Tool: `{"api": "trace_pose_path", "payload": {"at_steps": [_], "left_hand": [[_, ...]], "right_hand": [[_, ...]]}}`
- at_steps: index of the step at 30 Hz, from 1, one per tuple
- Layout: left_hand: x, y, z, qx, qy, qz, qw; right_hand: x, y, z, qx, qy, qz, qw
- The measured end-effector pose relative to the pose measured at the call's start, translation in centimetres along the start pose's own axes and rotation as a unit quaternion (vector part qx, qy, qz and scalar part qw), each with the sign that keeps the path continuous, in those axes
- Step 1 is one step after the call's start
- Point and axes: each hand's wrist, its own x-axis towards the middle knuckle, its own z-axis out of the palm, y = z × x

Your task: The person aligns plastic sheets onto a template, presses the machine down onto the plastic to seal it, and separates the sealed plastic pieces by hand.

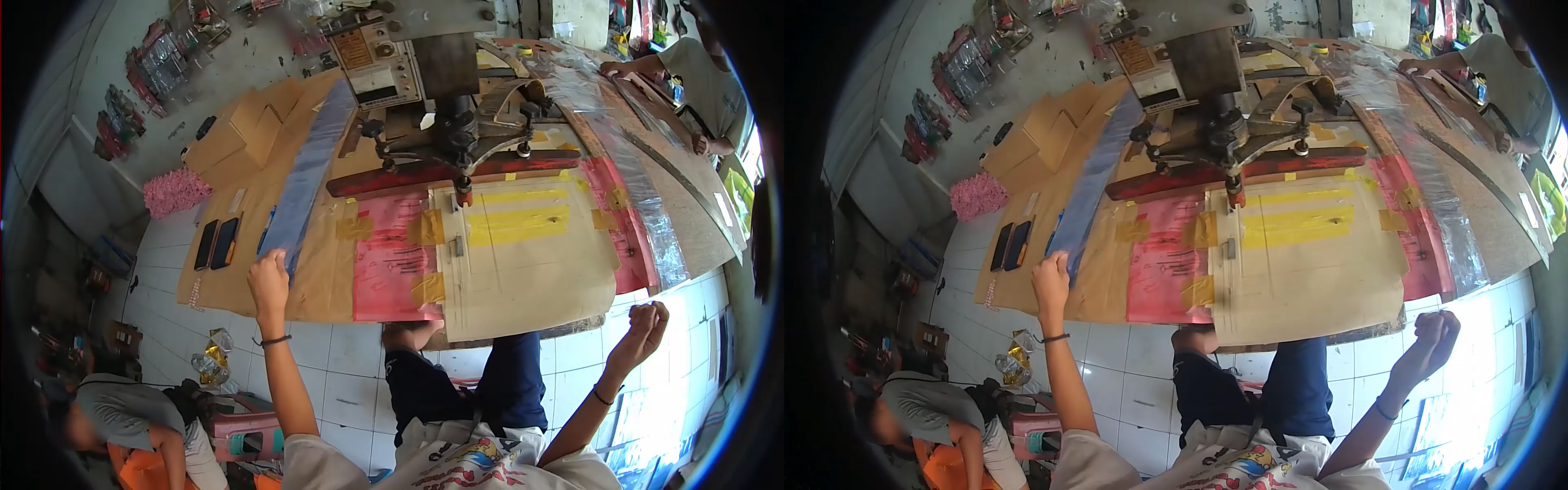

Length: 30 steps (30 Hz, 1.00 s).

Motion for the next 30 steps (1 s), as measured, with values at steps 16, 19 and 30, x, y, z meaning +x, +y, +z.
{"api": "trace_pose_path", "payload": {"at_steps": [16, 19, 30], "left_hand": [[-0.5, -0.7, -4.5, -0.472, -0.014, -0.056, 0.879], [-1.8, -0.5, -4.4, -0.489, -0.001, -0.055, 0.871], [0.4, -3.2, -4.1, -0.388, -0.02, -0.01, 0.922]], "right_hand": [[-11.6, -9.8, 16.5, 0.096, -0.644, 0.083, 0.755], [-14.3, -11.0, 20.5, 0.08, -0.691, 0.092, 0.712], [-25.5, -11.1, 34.1, 0.13, -0.531, -0.129, 0.827]]}}
